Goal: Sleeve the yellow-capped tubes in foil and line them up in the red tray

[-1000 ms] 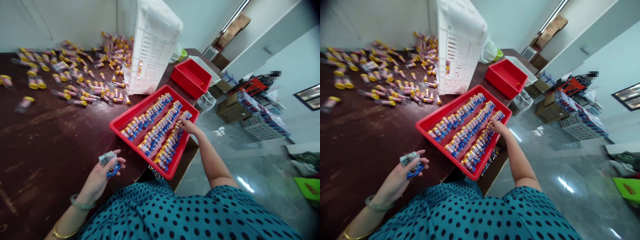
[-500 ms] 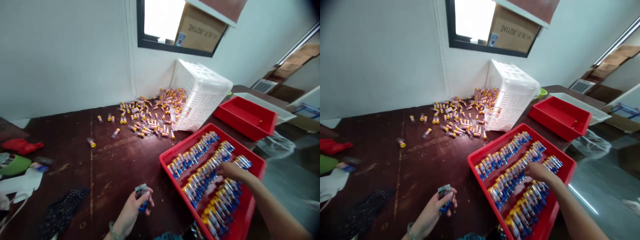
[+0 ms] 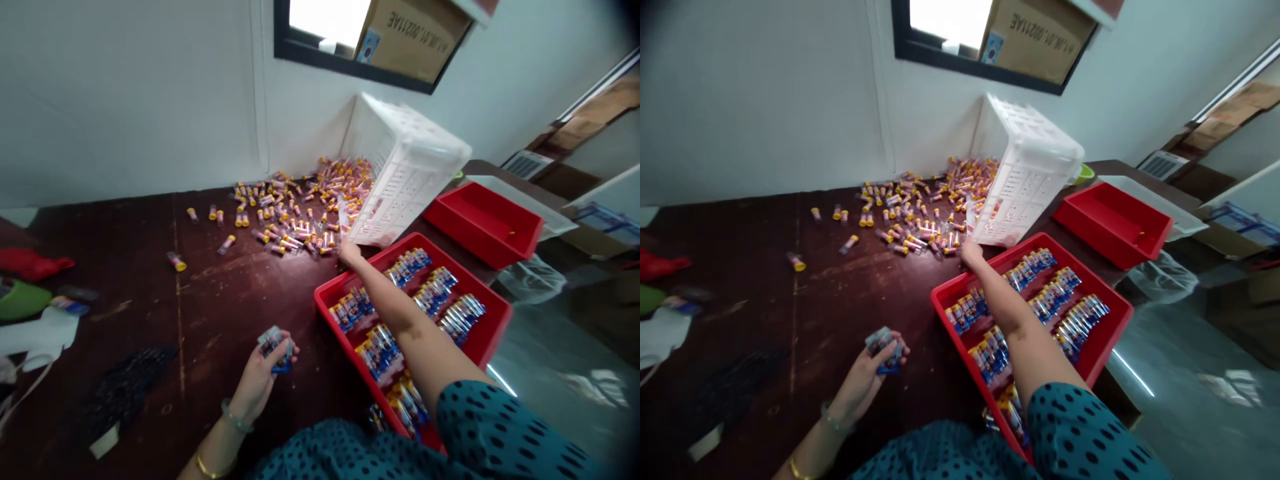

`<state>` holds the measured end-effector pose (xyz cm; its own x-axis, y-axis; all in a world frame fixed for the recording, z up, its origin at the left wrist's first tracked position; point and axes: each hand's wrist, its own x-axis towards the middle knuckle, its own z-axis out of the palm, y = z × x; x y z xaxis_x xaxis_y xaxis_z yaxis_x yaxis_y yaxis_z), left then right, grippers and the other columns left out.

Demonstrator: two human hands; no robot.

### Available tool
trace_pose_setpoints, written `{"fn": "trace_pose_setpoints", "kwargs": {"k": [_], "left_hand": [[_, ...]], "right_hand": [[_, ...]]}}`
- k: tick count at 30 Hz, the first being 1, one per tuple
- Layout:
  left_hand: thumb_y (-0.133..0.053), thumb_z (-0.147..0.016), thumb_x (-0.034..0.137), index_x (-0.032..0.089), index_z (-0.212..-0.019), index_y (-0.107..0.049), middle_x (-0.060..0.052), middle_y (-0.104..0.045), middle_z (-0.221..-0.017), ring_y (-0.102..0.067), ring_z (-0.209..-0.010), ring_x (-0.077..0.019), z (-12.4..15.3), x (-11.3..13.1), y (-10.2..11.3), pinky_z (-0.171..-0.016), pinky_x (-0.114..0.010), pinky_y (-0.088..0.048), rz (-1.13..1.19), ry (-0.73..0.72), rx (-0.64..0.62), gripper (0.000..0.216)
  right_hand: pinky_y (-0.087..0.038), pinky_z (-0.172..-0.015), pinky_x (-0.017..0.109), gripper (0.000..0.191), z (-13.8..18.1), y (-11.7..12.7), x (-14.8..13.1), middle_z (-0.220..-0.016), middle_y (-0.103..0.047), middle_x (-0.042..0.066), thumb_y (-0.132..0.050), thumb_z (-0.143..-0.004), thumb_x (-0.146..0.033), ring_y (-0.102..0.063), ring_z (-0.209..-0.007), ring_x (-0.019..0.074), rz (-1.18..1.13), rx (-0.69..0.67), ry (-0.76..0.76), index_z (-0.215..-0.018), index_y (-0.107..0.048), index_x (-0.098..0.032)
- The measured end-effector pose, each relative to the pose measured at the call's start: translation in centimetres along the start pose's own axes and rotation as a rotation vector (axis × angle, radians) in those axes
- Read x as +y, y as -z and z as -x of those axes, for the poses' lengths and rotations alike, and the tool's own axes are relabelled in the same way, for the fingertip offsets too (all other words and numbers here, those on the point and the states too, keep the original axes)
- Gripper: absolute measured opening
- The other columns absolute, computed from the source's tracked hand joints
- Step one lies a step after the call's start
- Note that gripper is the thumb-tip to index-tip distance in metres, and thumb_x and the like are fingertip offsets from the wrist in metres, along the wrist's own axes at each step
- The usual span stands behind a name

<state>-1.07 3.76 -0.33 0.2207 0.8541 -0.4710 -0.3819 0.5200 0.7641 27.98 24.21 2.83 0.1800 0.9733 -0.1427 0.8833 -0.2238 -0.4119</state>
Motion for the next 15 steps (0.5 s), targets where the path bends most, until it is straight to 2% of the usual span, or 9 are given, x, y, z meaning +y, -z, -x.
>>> {"fn": "trace_pose_setpoints", "kwargs": {"k": [2,5,8,10,11,13,15], "left_hand": [[-0.080,-0.071,0.035,0.016,-0.090,-0.067,-0.004,-0.072,-0.078,-0.068,-0.075,-0.0178,0.1,0.4,0.5,-0.068,-0.028,-0.055,0.028,-0.014,-0.008,0.030],[-0.079,-0.072,0.036,0.016,-0.084,-0.066,-0.003,-0.069,-0.068,-0.066,-0.064,-0.0161,0.2,0.6,1.1,-0.053,-0.023,-0.050,-0.004,-0.062,0.030,0.027],[-0.082,-0.068,0.035,0.015,-0.082,-0.067,-0.002,-0.067,-0.063,-0.064,-0.058,-0.0165,0.2,0.2,0.6,-0.045,-0.022,-0.046,-0.047,-0.095,0.064,0.029],[-0.084,-0.064,0.035,0.015,-0.080,-0.067,0.000,-0.066,-0.062,-0.062,-0.054,-0.0148,0.2,-0.2,-0.3,-0.044,-0.022,-0.046,-0.059,-0.140,0.093,0.031],[-0.085,-0.062,0.036,0.015,-0.079,-0.067,0.001,-0.065,-0.062,-0.060,-0.053,-0.0134,0.2,-0.5,-0.8,-0.045,-0.022,-0.047,-0.050,-0.172,0.123,0.032],[-0.086,-0.061,0.038,0.016,-0.077,-0.067,0.003,-0.064,-0.064,-0.058,-0.054,-0.0108,0.2,-0.8,-1.5,-0.050,-0.022,-0.049,0.002,-0.244,0.205,0.033],[-0.084,-0.063,0.043,0.016,-0.077,-0.067,0.004,-0.064,-0.066,-0.059,-0.057,-0.0102,0.5,-1.1,-1.7,-0.053,-0.022,-0.051,0.066,-0.280,0.242,0.035]], "right_hand": [[-0.046,-0.088,0.035,0.032,0.5,-0.4,0.0,-0.105,-0.066,0.022,-0.059,-0.084,-0.019,-0.062,-0.098,0.0271,-0.025,0.024,0.025,-0.112,-0.057,-0.004],[-0.045,-0.093,0.033,0.022,3.1,-0.9,-0.9,-0.110,-0.064,0.014,-0.050,-0.086,-0.017,-0.059,-0.103,0.0232,-0.083,0.035,0.133,-0.104,-0.060,-0.012],[-0.044,-0.097,0.032,0.014,8.5,-2.1,-3.1,-0.106,-0.060,0.007,-0.050,-0.084,-0.016,-0.058,-0.104,0.0194,-0.265,-0.046,0.438,-0.087,-0.064,-0.017],[-0.045,-0.095,0.032,0.008,12.9,-3.2,-4.6,-0.108,-0.057,0.006,-0.058,-0.084,-0.021,-0.058,-0.103,0.0192,-0.410,-0.185,0.688,-0.084,-0.065,-0.018],[-0.046,-0.091,0.032,0.008,14.8,-3.8,-5.2,-0.109,-0.055,0.007,-0.063,-0.084,-0.025,-0.058,-0.100,0.0187,-0.449,-0.256,0.755,-0.086,-0.066,-0.018],[-0.048,-0.083,0.029,0.013,17.7,-4.8,-6.0,-0.109,-0.053,0.007,-0.068,-0.084,-0.029,-0.058,-0.092,0.0164,-0.501,-0.342,0.782,-0.089,-0.066,-0.018],[-0.048,-0.082,0.028,0.011,18.8,-5.4,-6.2,-0.104,-0.054,0.006,-0.067,-0.086,-0.029,-0.058,-0.089,0.0153,-0.535,-0.338,0.751,-0.085,-0.065,-0.018]]}}
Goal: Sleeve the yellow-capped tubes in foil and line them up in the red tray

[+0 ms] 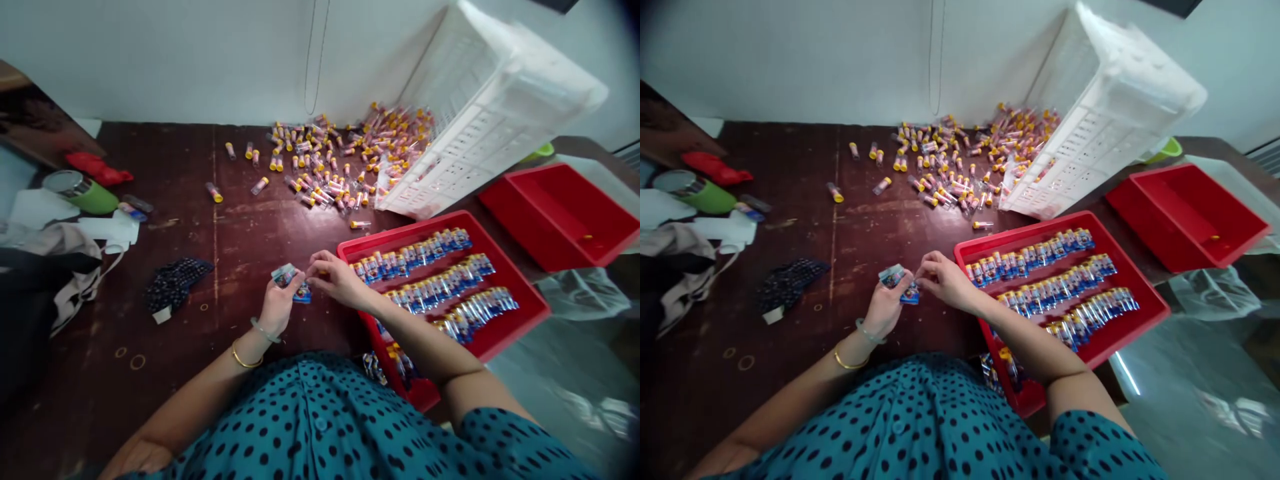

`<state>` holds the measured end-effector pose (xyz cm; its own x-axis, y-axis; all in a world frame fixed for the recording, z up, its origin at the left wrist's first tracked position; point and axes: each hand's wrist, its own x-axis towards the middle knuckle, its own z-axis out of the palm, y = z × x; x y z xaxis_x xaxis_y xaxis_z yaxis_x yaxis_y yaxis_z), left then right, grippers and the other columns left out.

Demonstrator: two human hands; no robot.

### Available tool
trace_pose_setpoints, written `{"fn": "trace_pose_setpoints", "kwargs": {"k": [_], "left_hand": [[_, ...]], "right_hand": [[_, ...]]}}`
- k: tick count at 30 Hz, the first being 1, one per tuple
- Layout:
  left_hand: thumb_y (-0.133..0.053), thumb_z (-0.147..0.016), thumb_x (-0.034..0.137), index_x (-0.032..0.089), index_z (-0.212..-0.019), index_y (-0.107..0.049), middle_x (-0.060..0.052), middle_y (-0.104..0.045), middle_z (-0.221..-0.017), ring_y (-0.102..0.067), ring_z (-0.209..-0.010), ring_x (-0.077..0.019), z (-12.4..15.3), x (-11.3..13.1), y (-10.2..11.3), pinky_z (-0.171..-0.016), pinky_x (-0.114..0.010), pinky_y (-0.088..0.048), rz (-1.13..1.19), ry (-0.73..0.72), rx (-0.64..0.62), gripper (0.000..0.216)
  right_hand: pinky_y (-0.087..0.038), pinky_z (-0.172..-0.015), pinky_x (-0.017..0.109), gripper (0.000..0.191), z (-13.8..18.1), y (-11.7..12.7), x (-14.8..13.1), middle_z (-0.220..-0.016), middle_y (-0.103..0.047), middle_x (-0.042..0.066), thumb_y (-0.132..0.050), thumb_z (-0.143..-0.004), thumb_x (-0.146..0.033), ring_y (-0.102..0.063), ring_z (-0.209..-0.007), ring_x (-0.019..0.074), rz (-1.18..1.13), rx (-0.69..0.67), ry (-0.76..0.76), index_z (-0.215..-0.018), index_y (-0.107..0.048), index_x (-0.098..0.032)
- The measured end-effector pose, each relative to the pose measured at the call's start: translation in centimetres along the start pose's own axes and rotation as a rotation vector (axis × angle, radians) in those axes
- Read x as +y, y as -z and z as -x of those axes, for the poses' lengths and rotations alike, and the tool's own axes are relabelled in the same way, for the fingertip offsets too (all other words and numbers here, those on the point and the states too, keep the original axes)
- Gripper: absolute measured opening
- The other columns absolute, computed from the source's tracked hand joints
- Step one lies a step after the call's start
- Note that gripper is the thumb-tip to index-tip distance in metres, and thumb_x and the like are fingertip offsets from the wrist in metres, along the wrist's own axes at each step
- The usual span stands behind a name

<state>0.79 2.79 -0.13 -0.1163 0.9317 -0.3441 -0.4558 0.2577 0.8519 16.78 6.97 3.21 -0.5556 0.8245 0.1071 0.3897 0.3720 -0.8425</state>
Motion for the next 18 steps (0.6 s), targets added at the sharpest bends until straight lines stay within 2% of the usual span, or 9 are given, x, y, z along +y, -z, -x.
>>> {"fn": "trace_pose_setpoints", "kwargs": {"k": [3,6,10,12,14,16,18], "left_hand": [[-0.083,-0.065,0.044,0.016,-0.083,-0.067,0.002,-0.066,-0.070,-0.061,-0.058,-0.0129,0.5,0.3,0.7,-0.051,-0.025,-0.052,-0.022,0.038,-0.128,0.037],[-0.082,-0.067,0.040,0.014,-0.083,-0.068,-0.001,-0.068,-0.071,-0.063,-0.059,-0.0162,0.7,0.8,1.6,-0.050,-0.027,-0.052,-0.144,0.070,-0.255,0.033],[-0.081,-0.069,0.036,0.014,-0.075,-0.070,-0.001,-0.068,-0.070,-0.059,-0.060,-0.0134,0.4,1.1,2.3,-0.052,-0.024,-0.047,-0.254,0.043,-0.249,0.025],[-0.083,-0.066,0.034,0.015,-0.071,-0.071,0.001,-0.067,-0.067,-0.055,-0.059,-0.0110,0.2,1.0,2.4,-0.054,-0.023,-0.044,-0.275,0.015,-0.246,0.023],[-0.085,-0.064,0.033,0.015,-0.069,-0.071,0.002,-0.066,-0.064,-0.053,-0.058,-0.0100,0.0,0.9,2.5,-0.056,-0.022,-0.041,-0.282,0.003,-0.256,0.023],[-0.086,-0.062,0.032,0.015,-0.068,-0.071,0.002,-0.066,-0.062,-0.053,-0.058,-0.0104,-0.1,0.9,2.6,-0.058,-0.023,-0.041,-0.285,0.009,-0.278,0.023],[-0.086,-0.061,0.030,0.015,-0.067,-0.071,0.002,-0.066,-0.061,-0.054,-0.059,-0.0109,-0.1,0.8,2.6,-0.061,-0.024,-0.042,-0.282,0.017,-0.300,0.022]], "right_hand": [[-0.046,-0.084,0.029,0.011,0.1,0.2,0.2,-0.099,-0.055,0.005,-0.065,-0.087,-0.026,-0.057,-0.090,0.0158,0.013,0.052,-0.013,-0.080,-0.064,-0.017],[-0.047,-0.084,0.030,0.010,0.2,1.0,-0.1,-0.097,-0.056,0.005,-0.065,-0.086,-0.023,-0.057,-0.089,0.0158,0.043,0.011,-0.004,-0.080,-0.063,-0.016],[-0.046,-0.092,0.033,0.010,0.6,1.9,-0.8,-0.107,-0.057,0.009,-0.058,-0.090,-0.021,-0.058,-0.101,0.0184,0.007,0.032,0.044,-0.093,-0.066,-0.016],[-0.046,-0.094,0.033,0.017,1.0,2.7,-0.7,-0.110,-0.060,0.009,-0.054,-0.093,-0.022,-0.058,-0.104,0.0181,-0.080,0.124,0.021,-0.105,-0.065,-0.018],[-0.049,-0.085,0.030,0.021,1.5,3.6,-0.4,-0.104,-0.065,0.006,-0.057,-0.093,-0.026,-0.061,-0.092,0.0158,-0.241,0.215,-0.056,-0.111,-0.062,-0.020],[-0.051,-0.072,0.027,0.024,2.2,4.6,0.0,-0.097,-0.068,0.004,-0.063,-0.089,-0.031,-0.061,-0.079,0.0131,-0.429,0.253,-0.148,-0.111,-0.062,-0.020],[-0.051,-0.069,0.025,0.027,2.9,5.4,0.4,-0.097,-0.069,0.003,-0.066,-0.087,-0.034,-0.061,-0.074,0.0114,-0.573,0.248,-0.220,-0.109,-0.064,-0.020]]}}
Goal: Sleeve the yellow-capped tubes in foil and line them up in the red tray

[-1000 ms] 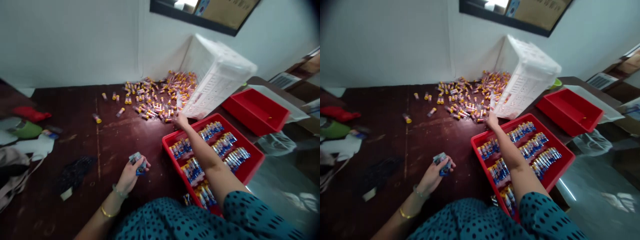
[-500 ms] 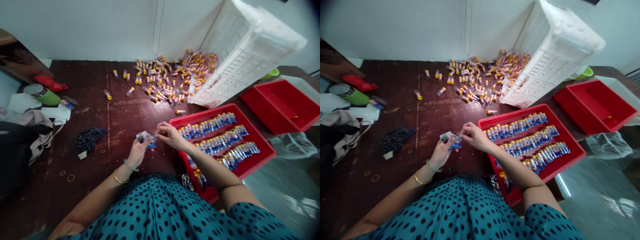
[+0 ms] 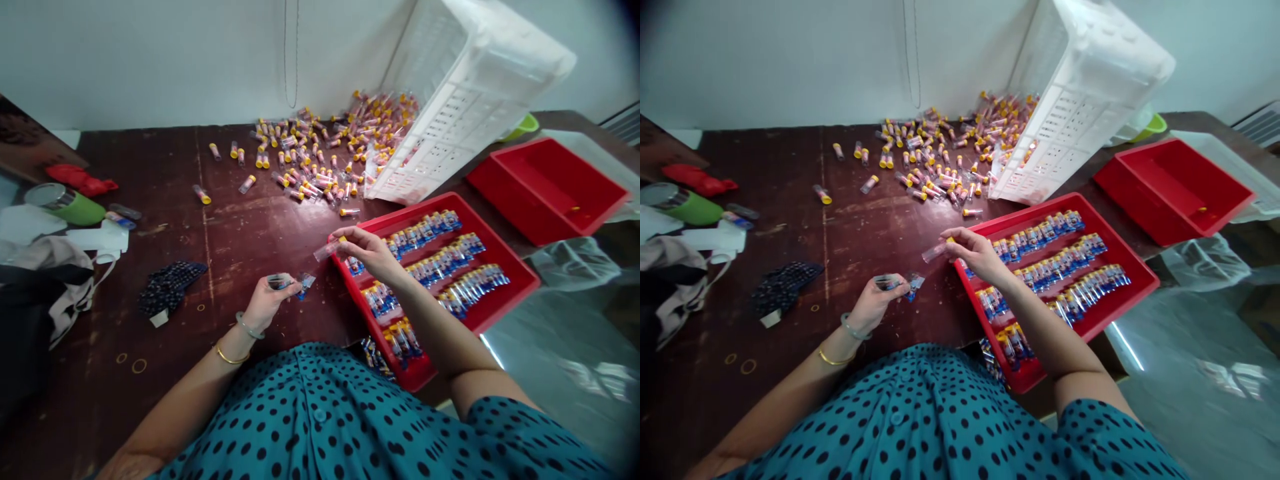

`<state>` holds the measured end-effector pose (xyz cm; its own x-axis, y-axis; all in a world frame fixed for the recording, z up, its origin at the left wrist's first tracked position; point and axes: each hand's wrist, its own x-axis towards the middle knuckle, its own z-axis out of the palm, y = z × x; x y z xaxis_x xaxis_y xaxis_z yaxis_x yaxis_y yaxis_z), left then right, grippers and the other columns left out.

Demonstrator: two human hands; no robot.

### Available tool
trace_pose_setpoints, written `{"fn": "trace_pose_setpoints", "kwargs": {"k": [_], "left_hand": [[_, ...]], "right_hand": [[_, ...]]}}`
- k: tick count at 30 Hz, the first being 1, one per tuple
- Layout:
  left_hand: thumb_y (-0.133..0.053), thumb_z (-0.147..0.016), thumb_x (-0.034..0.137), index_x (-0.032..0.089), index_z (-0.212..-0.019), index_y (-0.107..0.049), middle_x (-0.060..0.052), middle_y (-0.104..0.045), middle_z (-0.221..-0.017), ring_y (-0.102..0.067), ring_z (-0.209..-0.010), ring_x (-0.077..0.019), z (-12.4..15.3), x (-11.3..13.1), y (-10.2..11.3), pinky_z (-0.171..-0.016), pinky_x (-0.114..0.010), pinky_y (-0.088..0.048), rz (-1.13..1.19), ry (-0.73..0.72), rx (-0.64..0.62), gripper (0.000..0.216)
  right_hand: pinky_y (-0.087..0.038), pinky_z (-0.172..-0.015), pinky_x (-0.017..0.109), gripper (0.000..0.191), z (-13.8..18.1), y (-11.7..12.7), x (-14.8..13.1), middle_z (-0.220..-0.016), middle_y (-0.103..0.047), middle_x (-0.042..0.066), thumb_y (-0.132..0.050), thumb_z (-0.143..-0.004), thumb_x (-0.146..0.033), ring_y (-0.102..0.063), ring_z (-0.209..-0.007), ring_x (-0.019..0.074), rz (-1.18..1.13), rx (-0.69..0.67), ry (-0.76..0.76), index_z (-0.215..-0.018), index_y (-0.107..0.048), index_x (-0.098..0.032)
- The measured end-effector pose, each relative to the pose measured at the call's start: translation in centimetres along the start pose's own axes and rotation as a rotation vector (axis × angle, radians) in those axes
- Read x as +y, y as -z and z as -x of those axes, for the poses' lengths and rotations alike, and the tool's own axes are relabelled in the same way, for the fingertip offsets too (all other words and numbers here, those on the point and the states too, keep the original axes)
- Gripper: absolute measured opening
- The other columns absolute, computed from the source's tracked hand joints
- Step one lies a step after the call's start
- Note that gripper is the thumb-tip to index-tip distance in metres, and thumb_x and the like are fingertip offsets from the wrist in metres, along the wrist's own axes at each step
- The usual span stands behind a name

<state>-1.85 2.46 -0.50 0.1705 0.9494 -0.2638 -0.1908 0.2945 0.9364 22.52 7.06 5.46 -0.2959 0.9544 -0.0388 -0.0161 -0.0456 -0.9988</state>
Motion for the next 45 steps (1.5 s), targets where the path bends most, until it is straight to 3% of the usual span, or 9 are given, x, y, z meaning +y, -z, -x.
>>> {"fn": "trace_pose_setpoints", "kwargs": {"k": [5,12,18,22,28,31,35,40,45], "left_hand": [[-0.089,-0.055,0.024,0.016,-0.066,-0.070,0.003,-0.065,-0.061,-0.054,-0.058,-0.0102,-0.3,-0.2,-0.3,-0.062,-0.024,-0.043,0.046,0.016,-0.008,0.023],[-0.088,-0.055,0.021,0.016,-0.067,-0.070,0.003,-0.063,-0.060,-0.050,-0.055,-0.0090,-0.2,0.3,-0.5,-0.057,-0.024,-0.040,0.041,0.005,-0.009,0.023],[-0.088,-0.057,0.020,0.016,-0.067,-0.069,0.003,-0.063,-0.062,-0.051,-0.057,-0.0092,-0.1,0.4,-0.4,-0.059,-0.024,-0.041,0.049,-0.007,-0.054,0.022],[-0.087,-0.061,0.024,0.017,-0.071,-0.071,0.003,-0.065,-0.065,-0.055,-0.060,-0.0109,-0.1,0.3,-1.0,-0.063,-0.024,-0.043,0.020,-0.002,-0.083,0.020],[-0.079,-0.073,0.035,0.017,-0.095,-0.074,-0.003,-0.073,-0.088,-0.063,-0.079,-0.0174,0.5,-0.1,-2.7,-0.076,-0.030,-0.050,0.012,0.093,-0.167,0.029],[-0.081,-0.072,0.037,0.016,-0.090,-0.074,-0.003,-0.072,-0.081,-0.064,-0.076,-0.0168,1.1,-0.4,-3.1,-0.075,-0.030,-0.051,0.149,0.212,-0.203,0.029],[-0.078,-0.072,0.048,0.016,-0.097,-0.074,-0.008,-0.073,-0.080,-0.066,-0.070,-0.0183,1.6,-0.5,-3.0,-0.066,-0.029,-0.051,0.241,0.416,-0.382,0.041],[-0.082,-0.068,0.040,0.018,-0.084,-0.076,-0.006,-0.077,-0.085,-0.068,-0.081,-0.0229,1.2,-0.5,-3.5,-0.082,-0.035,-0.052,-0.084,0.196,-0.323,0.029],[-0.079,-0.070,0.048,0.016,-0.092,-0.073,-0.007,-0.076,-0.080,-0.069,-0.073,-0.0200,0.9,-0.4,-4.1,-0.072,-0.032,-0.053,0.137,0.306,-0.293,0.039]], "right_hand": [[-0.054,-0.071,0.023,0.032,0.5,0.9,0.4,-0.102,-0.069,0.003,-0.068,-0.086,-0.034,-0.062,-0.072,0.0085,-0.196,-0.006,-0.099,-0.116,-0.066,-0.022],[-0.054,-0.067,0.022,0.026,-0.3,-0.6,0.0,-0.098,-0.069,0.002,-0.069,-0.086,-0.033,-0.063,-0.070,0.0086,-0.206,-0.092,-0.070,-0.107,-0.064,-0.021],[-0.052,-0.070,0.023,0.024,-0.5,-1.3,0.0,-0.089,-0.068,0.001,-0.067,-0.087,-0.035,-0.061,-0.072,0.0095,-0.051,-0.141,-0.030,-0.105,-0.064,-0.018],[-0.051,-0.081,0.027,0.027,0.2,-1.6,0.1,-0.098,-0.067,0.003,-0.066,-0.087,-0.034,-0.064,-0.087,0.0130,0.092,-0.137,0.067,-0.110,-0.060,-0.019],[-0.050,-0.080,0.029,0.018,1.6,-2.5,0.9,-0.094,-0.068,0.003,-0.064,-0.089,-0.036,-0.063,-0.082,0.0149,0.370,0.005,0.194,-0.093,-0.058,-0.019],[-0.051,-0.078,0.029,0.021,2.5,-2.7,1.7,-0.091,-0.069,0.004,-0.060,-0.091,-0.039,-0.064,-0.081,0.0154,0.315,0.027,0.138,-0.090,-0.061,-0.018],[-0.050,-0.082,0.031,0.022,3.7,-2.4,2.2,-0.090,-0.069,0.004,-0.061,-0.090,-0.040,-0.064,-0.084,0.0166,0.273,0.053,0.071,-0.088,-0.064,-0.018],[-0.051,-0.086,0.034,0.023,4.4,-2.3,2.3,-0.094,-0.070,0.004,-0.068,-0.085,-0.042,-0.064,-0.090,0.0184,0.222,-0.043,0.032,-0.085,-0.064,-0.019],[-0.051,-0.080,0.029,0.026,4.0,-2.7,3.4,-0.090,-0.072,0.003,-0.071,-0.082,-0.042,-0.065,-0.082,0.0142,-0.035,0.126,-0.021,-0.081,-0.062,-0.018]]}}
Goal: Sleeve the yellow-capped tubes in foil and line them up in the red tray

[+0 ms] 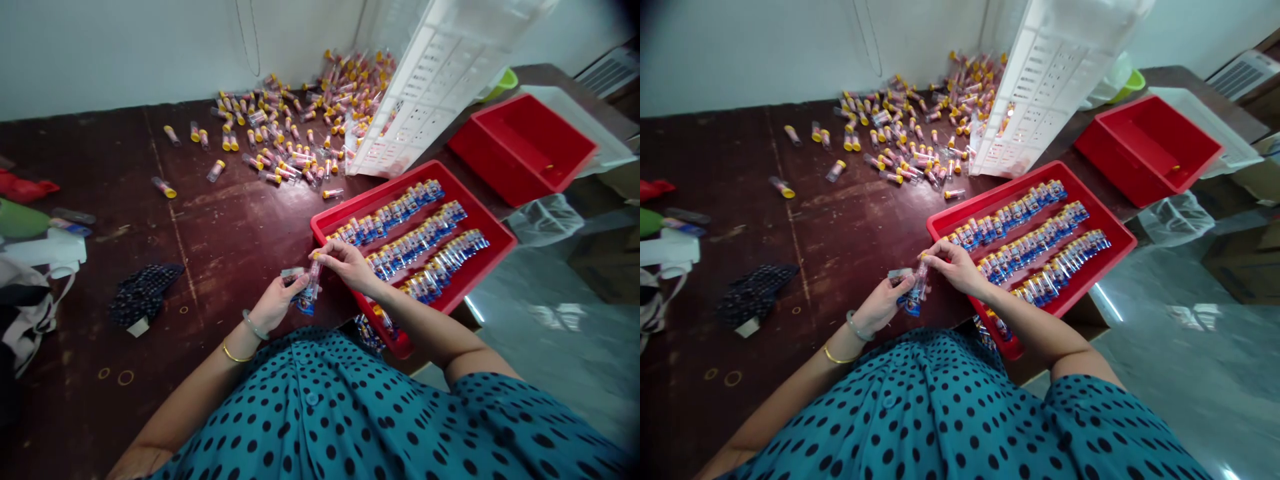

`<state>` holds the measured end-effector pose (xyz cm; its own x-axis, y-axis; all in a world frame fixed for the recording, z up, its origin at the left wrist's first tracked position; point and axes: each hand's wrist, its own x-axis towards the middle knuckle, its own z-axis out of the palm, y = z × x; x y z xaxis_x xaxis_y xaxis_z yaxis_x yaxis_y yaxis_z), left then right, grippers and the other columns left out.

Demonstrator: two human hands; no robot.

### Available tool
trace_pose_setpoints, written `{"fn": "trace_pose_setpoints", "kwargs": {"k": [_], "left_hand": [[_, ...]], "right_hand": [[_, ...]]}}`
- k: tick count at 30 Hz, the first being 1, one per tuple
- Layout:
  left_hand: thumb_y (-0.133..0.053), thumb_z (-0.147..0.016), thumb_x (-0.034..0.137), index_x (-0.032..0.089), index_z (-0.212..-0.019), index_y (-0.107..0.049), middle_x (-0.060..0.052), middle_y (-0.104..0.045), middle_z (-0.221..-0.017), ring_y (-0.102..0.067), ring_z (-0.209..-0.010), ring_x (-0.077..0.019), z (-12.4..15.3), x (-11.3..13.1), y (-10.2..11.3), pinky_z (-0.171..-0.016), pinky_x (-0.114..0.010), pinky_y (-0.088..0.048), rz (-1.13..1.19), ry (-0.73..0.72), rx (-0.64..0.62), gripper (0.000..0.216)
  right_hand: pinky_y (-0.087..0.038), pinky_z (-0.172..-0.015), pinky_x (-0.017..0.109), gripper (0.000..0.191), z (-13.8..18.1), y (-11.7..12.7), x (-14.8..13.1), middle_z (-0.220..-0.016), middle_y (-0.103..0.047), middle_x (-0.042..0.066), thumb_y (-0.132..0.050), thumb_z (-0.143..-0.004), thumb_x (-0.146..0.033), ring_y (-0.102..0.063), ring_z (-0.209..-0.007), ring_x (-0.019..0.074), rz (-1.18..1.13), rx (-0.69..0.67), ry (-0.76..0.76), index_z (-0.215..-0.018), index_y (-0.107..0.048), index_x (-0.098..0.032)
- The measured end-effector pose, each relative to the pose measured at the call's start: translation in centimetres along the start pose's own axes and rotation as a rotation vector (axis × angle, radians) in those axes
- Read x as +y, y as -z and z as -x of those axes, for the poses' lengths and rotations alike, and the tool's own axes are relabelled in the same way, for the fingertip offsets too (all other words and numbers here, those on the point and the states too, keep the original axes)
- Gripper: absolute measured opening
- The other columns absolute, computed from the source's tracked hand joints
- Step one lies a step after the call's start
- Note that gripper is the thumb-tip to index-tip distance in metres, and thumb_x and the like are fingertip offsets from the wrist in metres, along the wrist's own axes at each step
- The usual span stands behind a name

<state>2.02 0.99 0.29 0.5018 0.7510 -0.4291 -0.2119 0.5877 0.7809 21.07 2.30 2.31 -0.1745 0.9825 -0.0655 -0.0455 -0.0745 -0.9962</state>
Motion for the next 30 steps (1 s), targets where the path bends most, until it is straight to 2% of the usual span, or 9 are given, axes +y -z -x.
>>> {"fn": "trace_pose_setpoints", "kwargs": {"k": [2,4,7,9,13,17,20,30], "left_hand": [[-0.081,-0.067,0.048,0.015,-0.091,-0.072,-0.006,-0.075,-0.076,-0.068,-0.067,-0.0178,-0.1,0.1,-0.2,-0.067,-0.029,-0.053,0.091,0.048,-0.011,0.042],[-0.085,-0.064,0.045,0.015,-0.088,-0.072,-0.004,-0.074,-0.075,-0.068,-0.067,-0.0168,-0.2,0.1,-0.4,-0.069,-0.029,-0.053,0.143,0.053,0.004,0.041],[-0.087,-0.063,0.042,0.016,-0.088,-0.072,-0.002,-0.074,-0.078,-0.067,-0.073,-0.0156,-0.4,0.3,-0.6,-0.076,-0.029,-0.053,0.193,-0.001,0.062,0.039],[-0.086,-0.064,0.043,0.017,-0.089,-0.073,-0.002,-0.074,-0.082,-0.067,-0.077,-0.0154,-0.4,0.5,-0.6,-0.079,-0.028,-0.053,0.203,-0.036,0.080,0.039],[-0.086,-0.064,0.037,0.017,-0.091,-0.074,-0.004,-0.076,-0.088,-0.068,-0.082,-0.0179,0.3,0.7,-0.5,-0.080,-0.030,-0.053,0.127,-0.015,0.014,0.035],[-0.085,-0.067,0.032,0.018,-0.090,-0.076,-0.003,-0.076,-0.090,-0.068,-0.084,-0.0181,0.6,0.3,-0.6,-0.084,-0.031,-0.052,0.002,-0.146,0.131,0.029],[-0.082,-0.069,0.032,0.017,-0.091,-0.077,-0.004,-0.077,-0.091,-0.068,-0.086,-0.0198,0.5,0.0,-0.8,-0.085,-0.033,-0.053,-0.093,-0.208,0.177,0.027],[-0.084,-0.067,0.033,0.018,-0.093,-0.077,-0.004,-0.078,-0.093,-0.069,-0.089,-0.0221,0.2,0.1,-1.1,-0.088,-0.036,-0.053,-0.126,-0.220,0.215,0.031]], "right_hand": [[-0.051,-0.079,0.027,0.025,0.0,-0.1,0.4,-0.090,-0.072,0.003,-0.073,-0.081,-0.040,-0.065,-0.081,0.0131,-0.088,0.032,-0.019,-0.081,-0.061,-0.018],[-0.051,-0.080,0.027,0.024,0.2,-0.3,0.5,-0.092,-0.073,0.002,-0.073,-0.081,-0.039,-0.066,-0.083,0.0131,-0.129,0.017,-0.018,-0.081,-0.061,-0.018],[-0.053,-0.081,0.029,0.024,0.7,-0.5,0.2,-0.095,-0.073,0.003,-0.074,-0.080,-0.039,-0.066,-0.085,0.0143,-0.107,-0.064,-0.023,-0.080,-0.061,-0.018],[-0.053,-0.083,0.031,0.025,1.0,-0.6,-0.3,-0.097,-0.072,0.003,-0.074,-0.080,-0.041,-0.066,-0.086,0.0155,-0.062,-0.072,-0.015,-0.080,-0.062,-0.019],[-0.051,-0.091,0.036,0.022,1.3,-0.5,-1.0,-0.101,-0.071,0.005,-0.071,-0.083,-0.040,-0.066,-0.096,0.0182,0.008,-0.029,0.062,-0.085,-0.063,-0.020],[-0.047,-0.099,0.038,0.025,2.1,-0.4,-0.7,-0.106,-0.070,0.006,-0.076,-0.079,-0.038,-0.064,-0.106,0.0214,0.159,-0.014,0.101,-0.093,-0.065,-0.021],[-0.046,-0.100,0.040,0.025,2.4,-0.4,-0.3,-0.104,-0.071,0.006,-0.075,-0.079,-0.039,-0.065,-0.104,0.0224,0.245,0.024,0.116,-0.094,-0.066,-0.021],[-0.045,-0.097,0.040,0.019,2.0,-0.3,-0.8,-0.100,-0.072,0.006,-0.072,-0.082,-0.039,-0.065,-0.096,0.0214,0.322,0.026,0.179,-0.087,-0.068,-0.021]]}}
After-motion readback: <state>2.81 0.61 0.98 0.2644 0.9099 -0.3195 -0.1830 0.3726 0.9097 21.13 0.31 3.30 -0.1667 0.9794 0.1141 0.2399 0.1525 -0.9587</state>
